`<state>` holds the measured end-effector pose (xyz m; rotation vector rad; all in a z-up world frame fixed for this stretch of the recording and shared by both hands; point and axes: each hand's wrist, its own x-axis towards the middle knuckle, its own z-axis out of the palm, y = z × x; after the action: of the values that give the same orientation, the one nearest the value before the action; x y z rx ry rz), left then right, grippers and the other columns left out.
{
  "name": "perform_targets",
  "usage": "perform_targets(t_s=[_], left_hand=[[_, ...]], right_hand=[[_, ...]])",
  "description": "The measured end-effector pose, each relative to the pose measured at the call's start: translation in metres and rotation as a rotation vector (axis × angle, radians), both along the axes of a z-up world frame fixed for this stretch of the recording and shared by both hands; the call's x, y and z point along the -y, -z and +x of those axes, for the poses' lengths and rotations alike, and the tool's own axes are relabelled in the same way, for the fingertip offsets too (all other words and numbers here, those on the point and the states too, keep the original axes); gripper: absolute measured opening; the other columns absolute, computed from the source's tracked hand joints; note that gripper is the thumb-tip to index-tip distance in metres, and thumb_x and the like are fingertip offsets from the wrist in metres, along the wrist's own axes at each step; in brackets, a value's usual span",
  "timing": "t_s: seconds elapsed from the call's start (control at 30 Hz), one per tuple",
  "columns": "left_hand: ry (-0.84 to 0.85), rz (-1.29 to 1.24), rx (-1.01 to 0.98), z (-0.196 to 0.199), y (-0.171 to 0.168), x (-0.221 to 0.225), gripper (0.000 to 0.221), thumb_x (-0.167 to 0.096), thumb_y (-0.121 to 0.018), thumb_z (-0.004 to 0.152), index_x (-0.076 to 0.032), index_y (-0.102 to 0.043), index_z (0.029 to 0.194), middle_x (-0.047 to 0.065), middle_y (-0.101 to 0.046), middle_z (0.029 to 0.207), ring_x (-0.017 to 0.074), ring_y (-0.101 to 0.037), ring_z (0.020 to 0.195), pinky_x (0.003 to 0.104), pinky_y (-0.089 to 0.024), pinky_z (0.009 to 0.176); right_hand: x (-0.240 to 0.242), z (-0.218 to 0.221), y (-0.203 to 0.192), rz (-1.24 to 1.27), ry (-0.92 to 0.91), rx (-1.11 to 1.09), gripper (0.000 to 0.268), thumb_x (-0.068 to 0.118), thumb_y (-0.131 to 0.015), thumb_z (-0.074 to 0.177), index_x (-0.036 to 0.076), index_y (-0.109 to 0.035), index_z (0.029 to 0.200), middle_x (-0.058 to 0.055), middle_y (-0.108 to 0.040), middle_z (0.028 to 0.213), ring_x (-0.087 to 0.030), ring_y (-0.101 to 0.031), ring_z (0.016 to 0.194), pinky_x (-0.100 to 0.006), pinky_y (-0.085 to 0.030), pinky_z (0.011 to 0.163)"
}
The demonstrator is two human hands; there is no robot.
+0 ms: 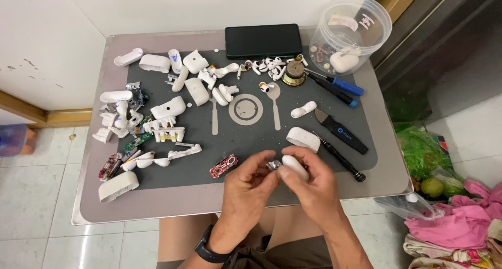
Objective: Assembling small white plastic electronic components on a repair bench
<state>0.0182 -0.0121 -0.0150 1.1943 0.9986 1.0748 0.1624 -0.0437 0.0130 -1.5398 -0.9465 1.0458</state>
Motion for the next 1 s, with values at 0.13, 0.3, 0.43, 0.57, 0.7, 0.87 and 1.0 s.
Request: perform_targets(t_s=[0.13,0.3,0.43,0.57,0.7,0.87,1.0], left_hand=[[0.037,-0.053,0.093,-0.004,-0.002,-0.002,0.037,0.000,-0.075,0.088,-0.003,-0.070,0.124,0.009,-0.075,0.097,0.0142,-0.072,0.079,0.029,-0.067,0.077],[0.144,-0.006,0.202,-0.009,-0.004,-0.004,0.030,0.003,-0.072,0.090,0.003,-0.073,0.119,0.009,-0.067,0.096,0.0193,-0.070,0.077,0.029,-0.067,0.077],[0.206,0.010,0.201,-0.013,-0.004,-0.007,0.031,-0.001,-0.069,0.093,0.007,-0.069,0.123,0.010,-0.063,0.095,0.0200,-0.071,0.078,0.029,-0.066,0.075],[0.228,-0.042,0.277,-0.014,-0.003,-0.008,0.032,-0.001,-0.067,0.095,0.009,-0.068,0.126,0.013,-0.063,0.094,0.0226,-0.071,0.080,0.032,-0.065,0.076],[0.226,-0.019,0.277,-0.013,-0.001,-0.009,0.032,0.002,-0.066,0.095,0.008,-0.068,0.127,0.011,-0.063,0.097,0.0227,-0.071,0.081,0.032,-0.067,0.077],[0.189,0.013,0.212,-0.013,-0.001,-0.007,0.031,0.003,-0.068,0.094,0.007,-0.070,0.124,0.010,-0.065,0.097,0.0201,-0.071,0.078,0.029,-0.065,0.076],[0.139,0.076,0.163,-0.012,-0.004,-0.004,0.031,0.003,-0.070,0.092,0.005,-0.071,0.123,0.011,-0.068,0.097,0.0185,-0.069,0.079,0.026,-0.062,0.076]], right_hand=[[-0.003,-0.001,-0.003,-0.039,0.062,0.081,0.016,0.016,-0.080,0.081,0.006,-0.082,0.093,-0.003,-0.063,0.062,-0.013,-0.049,0.047,-0.026,-0.043,0.045],[-0.003,0.003,-0.002,-0.044,0.016,0.111,0.012,0.009,-0.069,0.083,0.005,-0.080,0.082,-0.004,-0.062,0.054,-0.015,-0.059,0.045,-0.027,-0.049,0.044],[-0.005,0.006,-0.003,0.013,-0.070,0.072,0.014,0.006,-0.066,0.085,0.001,-0.079,0.081,-0.005,-0.055,0.048,-0.015,-0.054,0.044,-0.029,-0.052,0.046],[-0.004,0.006,-0.005,0.056,-0.102,0.085,0.015,0.007,-0.065,0.085,0.003,-0.075,0.075,-0.005,-0.057,0.050,-0.016,-0.057,0.048,-0.030,-0.055,0.052],[-0.005,0.009,0.005,0.081,-0.084,0.020,0.014,0.005,-0.068,0.087,0.001,-0.081,0.091,-0.008,-0.059,0.054,-0.016,-0.057,0.049,-0.031,-0.057,0.053],[-0.003,0.006,0.004,0.083,-0.069,0.035,0.011,0.004,-0.069,0.086,0.002,-0.079,0.087,-0.007,-0.061,0.056,-0.016,-0.060,0.052,-0.029,-0.056,0.054],[0.001,-0.001,0.008,0.073,0.053,0.112,0.009,0.005,-0.071,0.084,0.003,-0.080,0.084,-0.005,-0.067,0.059,-0.013,-0.059,0.050,-0.025,-0.052,0.048]])
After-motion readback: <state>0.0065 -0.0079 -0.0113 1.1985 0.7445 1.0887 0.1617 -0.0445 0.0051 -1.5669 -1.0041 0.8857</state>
